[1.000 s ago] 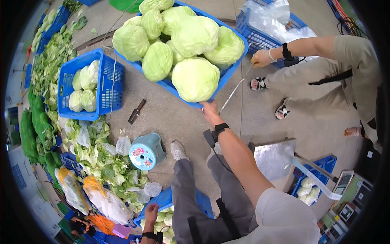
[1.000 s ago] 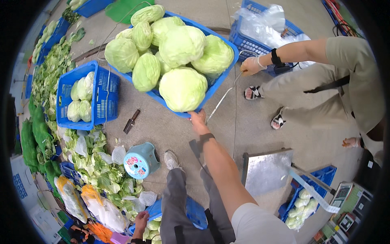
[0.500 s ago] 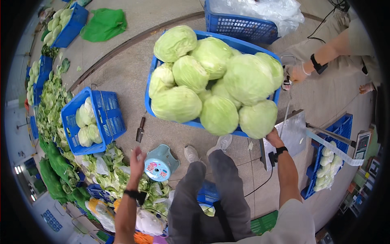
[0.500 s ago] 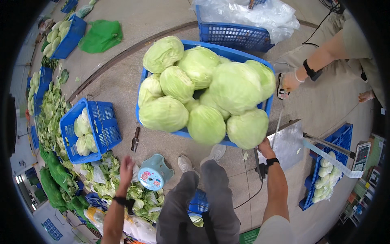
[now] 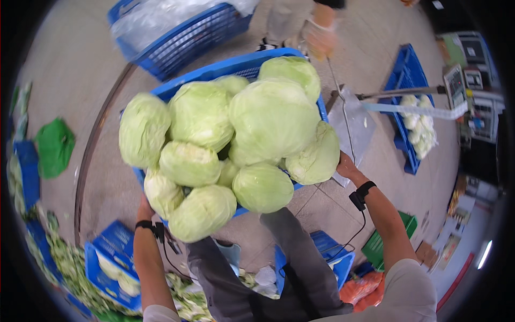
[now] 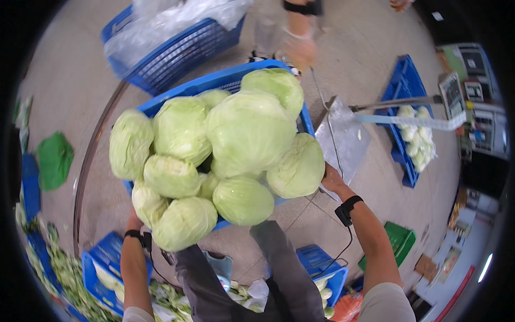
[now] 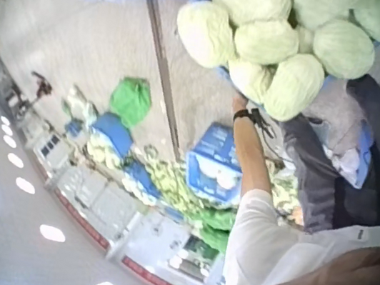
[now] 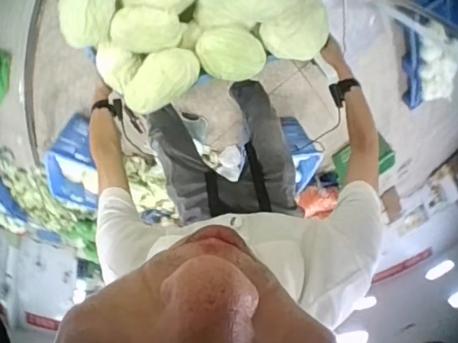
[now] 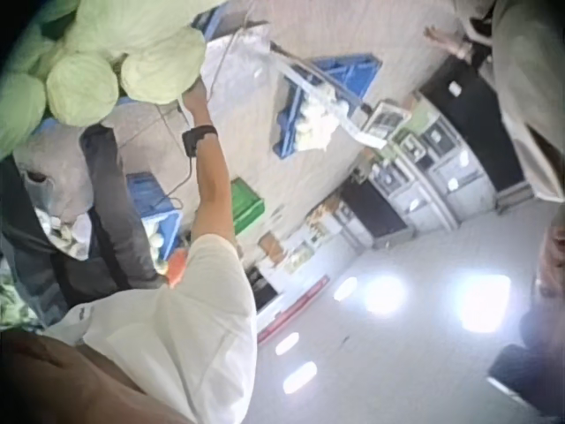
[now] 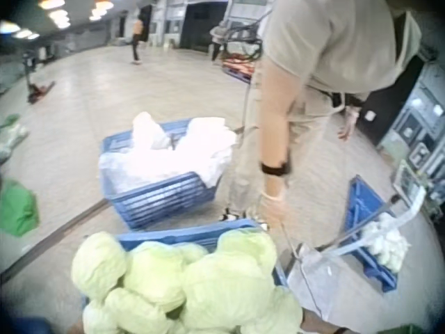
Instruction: Weighing baskets of cabbages on a digital scale and applying labels in a distribution center.
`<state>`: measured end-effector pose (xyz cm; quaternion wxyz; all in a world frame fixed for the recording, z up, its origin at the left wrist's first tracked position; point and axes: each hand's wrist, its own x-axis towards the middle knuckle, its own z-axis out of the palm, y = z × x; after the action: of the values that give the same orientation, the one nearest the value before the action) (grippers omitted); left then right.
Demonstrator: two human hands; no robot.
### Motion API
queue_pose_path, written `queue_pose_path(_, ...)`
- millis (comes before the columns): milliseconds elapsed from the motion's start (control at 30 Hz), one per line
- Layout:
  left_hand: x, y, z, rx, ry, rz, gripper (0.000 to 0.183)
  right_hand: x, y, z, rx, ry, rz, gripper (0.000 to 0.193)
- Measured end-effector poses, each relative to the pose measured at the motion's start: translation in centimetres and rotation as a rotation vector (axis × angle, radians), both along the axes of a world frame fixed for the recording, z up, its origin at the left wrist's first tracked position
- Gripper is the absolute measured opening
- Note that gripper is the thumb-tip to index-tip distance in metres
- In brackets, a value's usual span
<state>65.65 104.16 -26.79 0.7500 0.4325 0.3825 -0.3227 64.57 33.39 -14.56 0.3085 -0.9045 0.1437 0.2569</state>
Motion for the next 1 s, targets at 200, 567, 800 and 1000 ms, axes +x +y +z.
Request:
queue_pose_path(200, 1.5, 0.5, -2.0, -0.042, 0.044, 0.007, 0.04, -0.4, 3.0, 2.6, -0.177, -0.019, -0.11, 0.047)
queue_pose_path(567, 3.3, 2.7, 12.6, -0.046, 0.062, 0.07, 0.028, -6.6, 2.0, 7.1, -0.338, 0.019, -0.42, 0.047)
queue_pose_path(800, 4.0, -3.2, 16.6, 0.183, 0.129, 0.08, 0.029, -17.1, 11.7, 9.9, -0.077, 0.106, -0.651, 0.04)
queue_pose_path(1000, 4.1, -3.1, 16.1, 0.339, 0.108, -0.154, 0.03, -24.0, 18.3, 14.1, 0.309, 0.127, -0.978, 0.04)
